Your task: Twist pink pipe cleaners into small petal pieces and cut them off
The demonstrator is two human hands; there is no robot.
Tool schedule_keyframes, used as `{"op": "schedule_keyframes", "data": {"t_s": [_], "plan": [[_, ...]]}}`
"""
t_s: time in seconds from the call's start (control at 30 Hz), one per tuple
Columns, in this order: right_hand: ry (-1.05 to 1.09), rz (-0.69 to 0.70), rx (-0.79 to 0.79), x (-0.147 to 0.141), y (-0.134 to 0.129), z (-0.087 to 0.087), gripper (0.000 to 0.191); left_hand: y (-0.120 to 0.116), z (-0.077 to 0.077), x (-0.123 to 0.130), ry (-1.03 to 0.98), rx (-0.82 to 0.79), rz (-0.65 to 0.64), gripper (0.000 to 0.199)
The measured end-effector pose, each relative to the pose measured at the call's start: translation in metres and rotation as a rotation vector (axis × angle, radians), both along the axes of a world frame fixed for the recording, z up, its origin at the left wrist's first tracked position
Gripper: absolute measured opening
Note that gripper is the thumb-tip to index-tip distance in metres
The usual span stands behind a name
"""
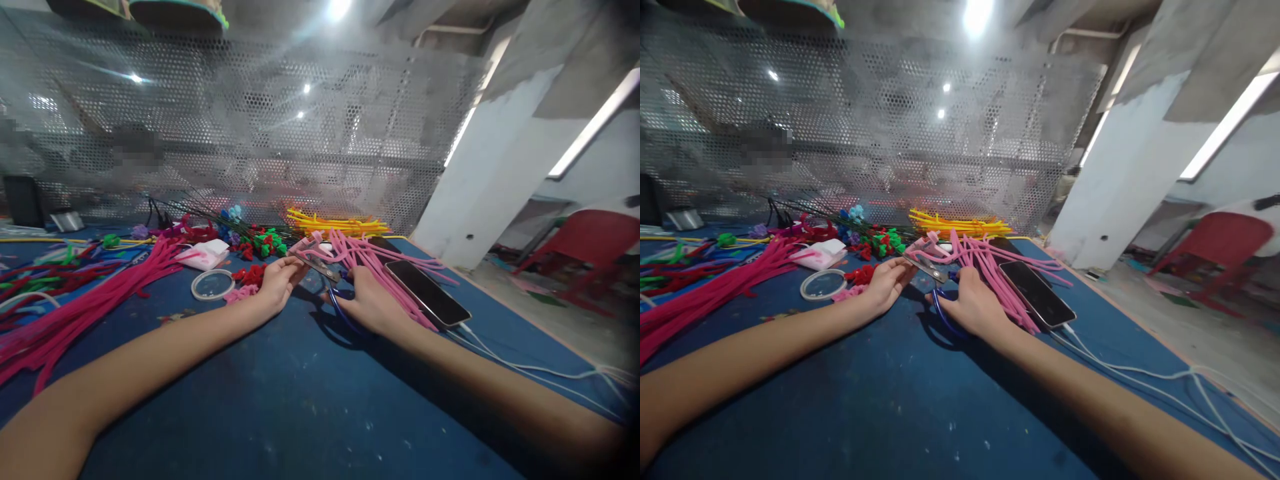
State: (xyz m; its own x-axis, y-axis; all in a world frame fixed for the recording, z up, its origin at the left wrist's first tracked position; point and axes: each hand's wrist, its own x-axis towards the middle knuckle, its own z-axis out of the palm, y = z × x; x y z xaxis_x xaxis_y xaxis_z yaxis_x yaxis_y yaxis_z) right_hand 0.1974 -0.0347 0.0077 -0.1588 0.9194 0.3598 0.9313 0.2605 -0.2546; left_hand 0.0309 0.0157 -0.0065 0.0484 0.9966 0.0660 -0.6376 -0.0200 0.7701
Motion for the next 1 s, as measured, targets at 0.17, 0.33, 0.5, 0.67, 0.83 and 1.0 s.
{"op": "schedule_keyframes", "data": {"t_s": [0.17,0.33,0.5,0.67,0.83,1.0], "plan": [[0.034,0.080,0.082,-0.005,0.014,-0.001,0.067,-0.006,0.002,0.003,0.027,-0.030,-0.043,0.013],[-0.126,0.068,0.110,-0.005,0.018,0.005,0.078,-0.008,0.002,0.003,0.033,-0.022,-0.042,0.013],[-0.265,0.028,0.134,-0.002,0.017,0.006,0.074,-0.008,0.003,0.004,0.047,-0.012,-0.064,0.012],[-0.371,-0.015,0.109,-0.001,0.014,0.008,0.068,-0.008,0.002,0.004,0.068,0.009,-0.083,0.009],[-0.408,0.003,0.078,-0.001,0.010,0.010,0.059,-0.009,0.001,0.004,0.112,0.001,-0.074,0.008],[-0.349,0.000,-0.013,0.006,0.004,0.010,0.048,-0.008,0.000,0.004,0.150,-0.008,-0.042,0.010]]}}
